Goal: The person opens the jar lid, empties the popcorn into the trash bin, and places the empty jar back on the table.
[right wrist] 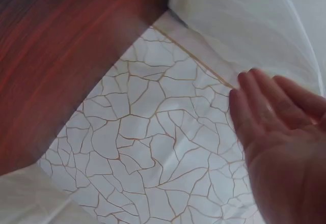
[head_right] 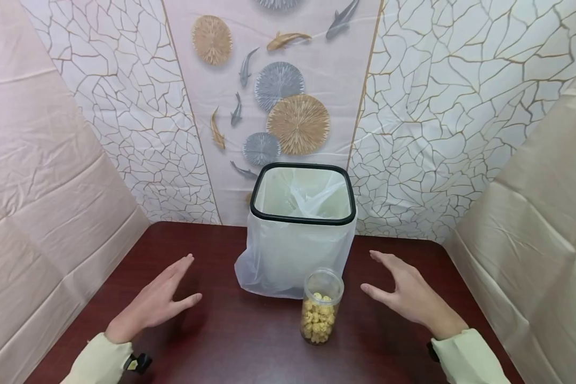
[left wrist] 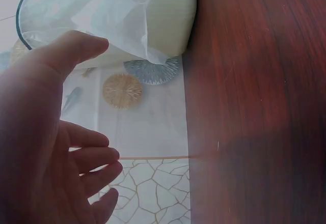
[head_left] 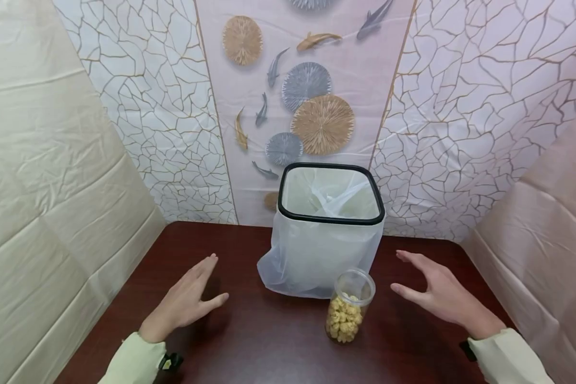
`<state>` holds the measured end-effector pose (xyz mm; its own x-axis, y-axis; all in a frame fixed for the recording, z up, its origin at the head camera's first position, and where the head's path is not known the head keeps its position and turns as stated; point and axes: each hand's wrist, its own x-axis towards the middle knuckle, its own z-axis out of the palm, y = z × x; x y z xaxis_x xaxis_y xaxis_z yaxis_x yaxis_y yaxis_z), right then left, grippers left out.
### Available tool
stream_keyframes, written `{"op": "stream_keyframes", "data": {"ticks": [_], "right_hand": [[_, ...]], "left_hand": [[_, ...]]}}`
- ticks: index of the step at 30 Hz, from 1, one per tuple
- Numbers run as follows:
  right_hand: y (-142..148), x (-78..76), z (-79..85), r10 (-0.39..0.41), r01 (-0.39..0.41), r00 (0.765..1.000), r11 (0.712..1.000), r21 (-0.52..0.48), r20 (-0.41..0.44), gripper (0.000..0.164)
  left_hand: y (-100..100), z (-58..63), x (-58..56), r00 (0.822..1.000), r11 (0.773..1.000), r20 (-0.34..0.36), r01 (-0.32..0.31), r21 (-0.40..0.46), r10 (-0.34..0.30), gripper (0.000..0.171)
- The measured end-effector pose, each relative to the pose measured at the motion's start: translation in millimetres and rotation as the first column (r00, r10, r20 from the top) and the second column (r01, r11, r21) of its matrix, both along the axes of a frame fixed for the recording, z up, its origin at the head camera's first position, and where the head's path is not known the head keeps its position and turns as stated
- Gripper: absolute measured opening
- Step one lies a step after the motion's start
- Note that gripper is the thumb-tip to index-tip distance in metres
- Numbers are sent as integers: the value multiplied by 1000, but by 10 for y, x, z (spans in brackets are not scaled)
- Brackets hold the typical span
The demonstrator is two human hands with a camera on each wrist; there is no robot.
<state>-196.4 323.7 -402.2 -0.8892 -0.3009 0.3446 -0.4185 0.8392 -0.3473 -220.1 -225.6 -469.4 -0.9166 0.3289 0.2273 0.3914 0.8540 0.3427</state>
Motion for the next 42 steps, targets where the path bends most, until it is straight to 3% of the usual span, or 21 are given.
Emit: {"op": "stream_keyframes", "data": {"ticks": [4,8,16,19,22,26,30,36,42], "right_hand": [[15,52,59,40,-44,998,996,-72,-52,69],[5,80,89,95,-97,995,986,-138,-26,66],[-96,79,56,185,-182,983,966,-185,1,66],[-155,68,40,204,-199,979,963,-183,7,67],[-222,46,25,230,-224,973,957,-185,15,68],[-318,19,14,278,-270,960,942,-198,13,70],[-406,8,-1,291,-280,957,937,-208,21,71],[-519,-23,-36,294,-278,955,938,-208,49,74],[-590,-56,-69,302,-282,951,935,-214,68,77]], "left_hand": [[38,34,76,1000,998,0,0,65,0,88],[128,55,154,1000,989,-24,19,150,-15,82],[433,43,289,991,939,-79,126,321,-106,73],[571,41,320,980,893,-90,197,405,-175,69],[716,33,331,963,830,-75,261,493,-259,68],[951,-10,316,929,745,-61,331,579,-366,68],[1242,-74,278,895,686,-42,369,627,-444,68],[1675,-187,195,847,609,16,368,703,-531,74],[2032,-298,95,829,568,53,334,752,-557,81]]}}
